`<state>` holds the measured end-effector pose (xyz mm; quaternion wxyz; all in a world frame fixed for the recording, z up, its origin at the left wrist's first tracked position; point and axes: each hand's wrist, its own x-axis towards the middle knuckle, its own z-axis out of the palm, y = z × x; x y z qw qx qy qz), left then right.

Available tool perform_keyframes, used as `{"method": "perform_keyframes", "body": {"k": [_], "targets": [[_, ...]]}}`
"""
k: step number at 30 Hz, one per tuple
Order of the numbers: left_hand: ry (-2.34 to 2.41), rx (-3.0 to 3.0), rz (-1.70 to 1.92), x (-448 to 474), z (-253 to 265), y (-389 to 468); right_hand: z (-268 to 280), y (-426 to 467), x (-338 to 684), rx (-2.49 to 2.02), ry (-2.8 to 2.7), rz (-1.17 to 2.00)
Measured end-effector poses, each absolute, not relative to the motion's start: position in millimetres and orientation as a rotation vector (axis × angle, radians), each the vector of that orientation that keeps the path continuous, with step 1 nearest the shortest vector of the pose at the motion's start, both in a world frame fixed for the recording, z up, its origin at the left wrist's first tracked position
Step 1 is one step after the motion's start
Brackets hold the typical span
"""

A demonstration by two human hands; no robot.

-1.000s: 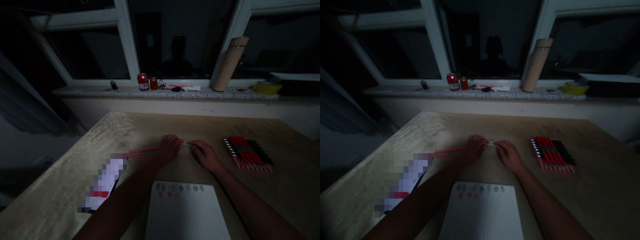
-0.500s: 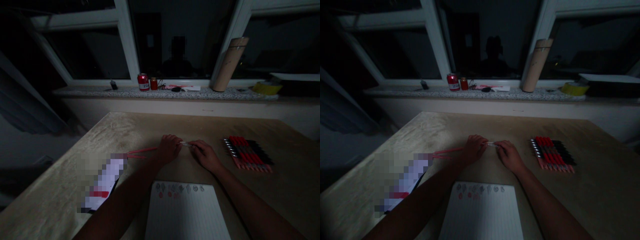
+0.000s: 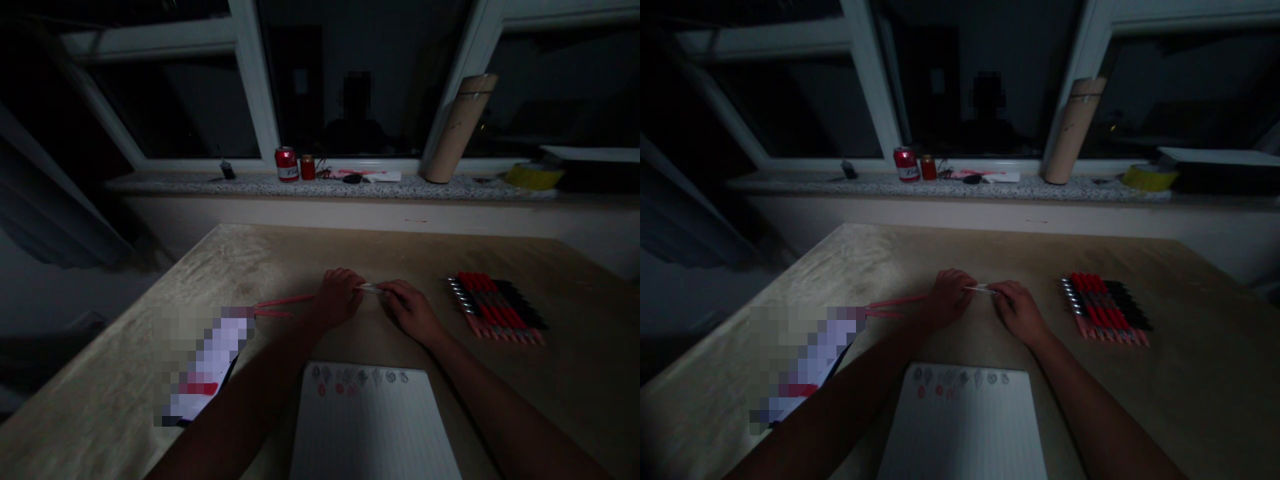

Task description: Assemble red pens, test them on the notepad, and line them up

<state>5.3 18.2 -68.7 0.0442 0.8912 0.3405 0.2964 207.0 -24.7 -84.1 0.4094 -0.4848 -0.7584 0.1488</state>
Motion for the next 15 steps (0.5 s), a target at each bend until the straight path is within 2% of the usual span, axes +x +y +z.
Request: {"method": "perform_keyframes", "body": {"k": [15], "targets": [[1.081,2.716,0.834,5.6,-66.8,17.5,-83.1,-25.6,206.8,-1.223,-1.915,0.369]]}}
